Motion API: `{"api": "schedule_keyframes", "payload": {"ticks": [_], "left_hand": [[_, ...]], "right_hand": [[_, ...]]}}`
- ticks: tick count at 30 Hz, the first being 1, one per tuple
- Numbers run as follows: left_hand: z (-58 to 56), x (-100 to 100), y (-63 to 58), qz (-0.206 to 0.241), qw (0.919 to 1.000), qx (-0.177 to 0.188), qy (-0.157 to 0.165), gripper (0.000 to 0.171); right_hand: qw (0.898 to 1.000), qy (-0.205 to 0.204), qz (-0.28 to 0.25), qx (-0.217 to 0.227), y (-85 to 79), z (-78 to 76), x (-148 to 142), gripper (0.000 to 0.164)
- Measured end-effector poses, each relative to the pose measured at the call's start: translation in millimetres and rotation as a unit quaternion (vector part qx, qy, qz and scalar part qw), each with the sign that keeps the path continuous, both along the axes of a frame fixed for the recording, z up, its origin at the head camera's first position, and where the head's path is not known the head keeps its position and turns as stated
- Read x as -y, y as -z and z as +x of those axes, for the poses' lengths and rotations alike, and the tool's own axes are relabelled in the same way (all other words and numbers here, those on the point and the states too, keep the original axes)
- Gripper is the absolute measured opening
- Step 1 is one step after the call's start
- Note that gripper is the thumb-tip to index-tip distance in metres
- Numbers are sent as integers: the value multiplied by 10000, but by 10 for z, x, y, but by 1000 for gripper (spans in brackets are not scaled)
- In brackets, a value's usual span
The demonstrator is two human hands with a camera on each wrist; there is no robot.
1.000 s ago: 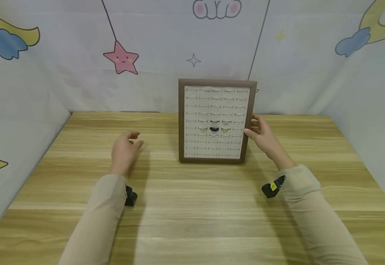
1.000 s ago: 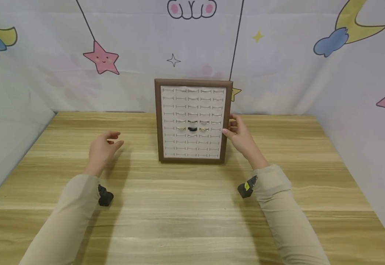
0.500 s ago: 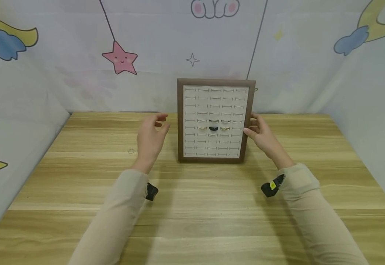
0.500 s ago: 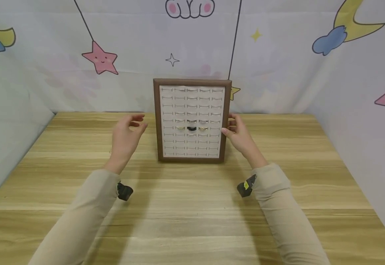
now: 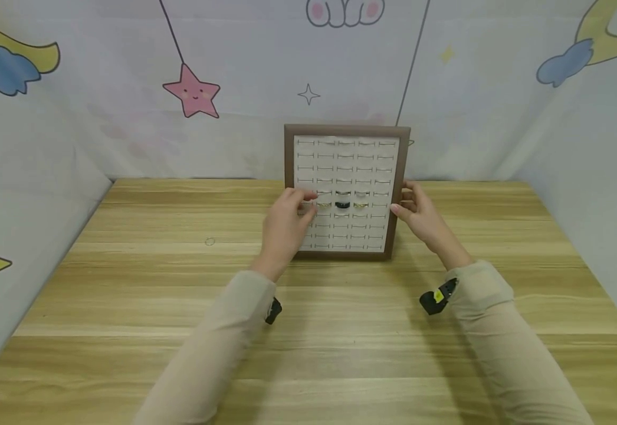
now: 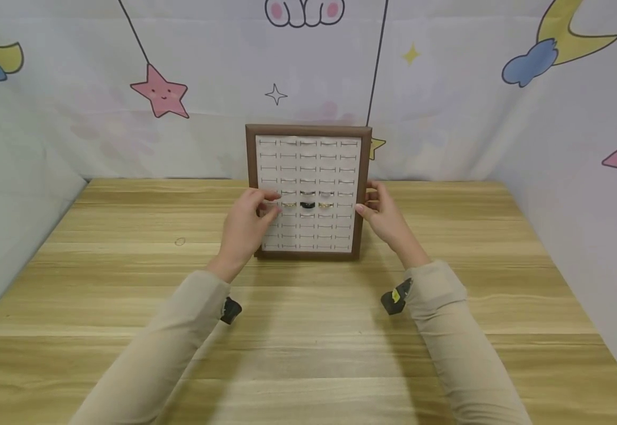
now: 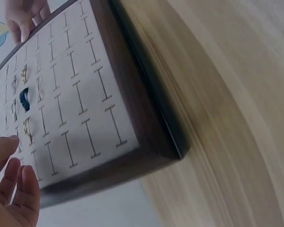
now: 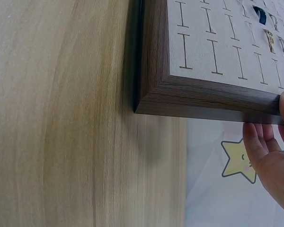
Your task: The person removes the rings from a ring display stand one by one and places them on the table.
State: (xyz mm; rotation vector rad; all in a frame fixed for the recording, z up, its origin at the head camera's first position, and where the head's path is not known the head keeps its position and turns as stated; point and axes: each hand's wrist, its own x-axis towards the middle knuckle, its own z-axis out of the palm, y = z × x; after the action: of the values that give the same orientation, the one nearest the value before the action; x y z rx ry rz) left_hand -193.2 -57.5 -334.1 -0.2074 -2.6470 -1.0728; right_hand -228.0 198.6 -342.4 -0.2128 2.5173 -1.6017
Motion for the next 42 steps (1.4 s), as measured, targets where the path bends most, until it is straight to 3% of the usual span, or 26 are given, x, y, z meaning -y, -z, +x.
{"api": "schedule_keyframes", "payload": {"ticks": [6, 11, 30, 42], "left_hand": [[-26, -112, 62, -54, 10000, -48, 22, 21], [-38, -159, 92, -35, 9999, 126, 33, 20], [-30, -161, 63, -632, 9972, 397, 26, 15], [-37, -126, 40, -721, 9961, 412, 288, 14]], "right_hand": [[10000, -10, -19, -1, -3, 1, 0, 61], [10000, -29, -17, -11, 0, 3, 1, 60], [10000, -87, -10, -4, 13, -14, -1, 59], [10000, -75, -56, -9, 33, -16, -10, 60]]}}
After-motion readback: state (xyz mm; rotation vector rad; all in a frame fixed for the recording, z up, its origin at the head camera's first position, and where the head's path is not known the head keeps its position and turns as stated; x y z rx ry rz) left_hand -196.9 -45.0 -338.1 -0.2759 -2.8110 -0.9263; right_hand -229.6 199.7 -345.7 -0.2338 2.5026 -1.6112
